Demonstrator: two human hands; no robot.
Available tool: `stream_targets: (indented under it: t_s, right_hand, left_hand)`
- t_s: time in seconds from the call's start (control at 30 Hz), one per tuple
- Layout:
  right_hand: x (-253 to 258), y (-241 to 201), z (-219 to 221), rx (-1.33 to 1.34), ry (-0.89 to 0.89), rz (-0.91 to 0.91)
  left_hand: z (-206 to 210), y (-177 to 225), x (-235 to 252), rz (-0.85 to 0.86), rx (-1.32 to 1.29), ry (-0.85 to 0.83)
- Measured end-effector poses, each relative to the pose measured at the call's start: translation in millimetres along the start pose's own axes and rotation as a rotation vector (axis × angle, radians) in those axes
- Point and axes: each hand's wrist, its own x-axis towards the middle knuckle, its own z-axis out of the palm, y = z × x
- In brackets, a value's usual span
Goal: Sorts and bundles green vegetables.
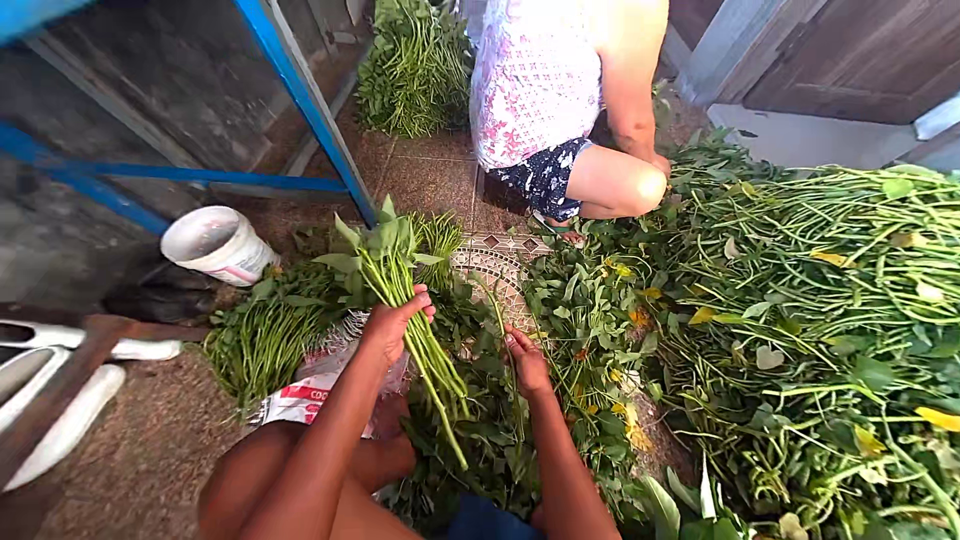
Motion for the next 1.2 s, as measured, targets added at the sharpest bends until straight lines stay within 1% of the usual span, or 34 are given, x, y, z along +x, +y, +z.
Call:
stream_targets:
  t_s: [0.07,0.13,0.27,0.37,0.5,0.57,0.63,0.7,0.77,0.93,1.03,1.13,1.2]
  right_hand:
    - [-20.0,-15.6,19.2,-0.042,-0.078,-0.075]
    - [-41.4,-25.4,35.3,-0.106,-0.16,-0.188]
    - [-69.4,-31.3,50.5,-0.275,-0.282,-0.434]
    - [-81.5,-38.5,50.1,-0.374,-0.309,-0.528]
    - [-93.0,-53.5,42.7,-0.567,-0.324,-0.626]
    - [-98.1,-59.5,44.0,-0.667,-0.311,-0.676]
    - [-100.5,-67.8,52.5,-0.713,-0.326,-0.709]
    - [-100.2,-72.6,63.7,-0.696,-0.372,-0.696]
    - [-99.8,-75.2,70.2,-0.623,-0.443,-0.606]
    - [-106.7,-90.3,61.5,-0.42,-0.547,-0.448]
    - [-114.2,-99.5,55.2,-0.279,-0.614,-0.331]
    - [-117.9,-103.1,60.0,-0.103,-0.664,-0.219]
    - [-122.9,-108.5,68.7,-0.022,-0.652,-0.12]
  left_hand:
    - [-2.9,-1.0,3.9,0.003,-0.045,0.019]
    - [-6.7,-0.5,7.9,0.014,-0.105,0.017]
    - [-17.2,9.4,8.3,0.073,-0.191,-0.048]
    - [-26.4,15.7,0.0,0.132,-0.195,-0.099]
    - [-30.2,18.4,-14.7,0.199,-0.096,-0.175]
    - [-28.0,17.4,-19.2,0.243,-0.112,-0.201]
    - [-24.5,15.4,-22.9,0.262,-0.149,-0.249]
    - [-23.0,14.0,-28.7,0.247,-0.186,-0.321]
    - [-23.2,17.1,-33.5,0.228,-0.219,-0.392]
    - [-24.7,19.1,-37.6,0.223,-0.205,-0.544]
    - [-21.0,14.6,-41.3,0.231,-0.209,-0.563]
    - [-18.4,15.1,-42.5,0.241,-0.253,-0.569]
    - [-16.3,19.1,-45.1,0.216,-0.29,-0.509]
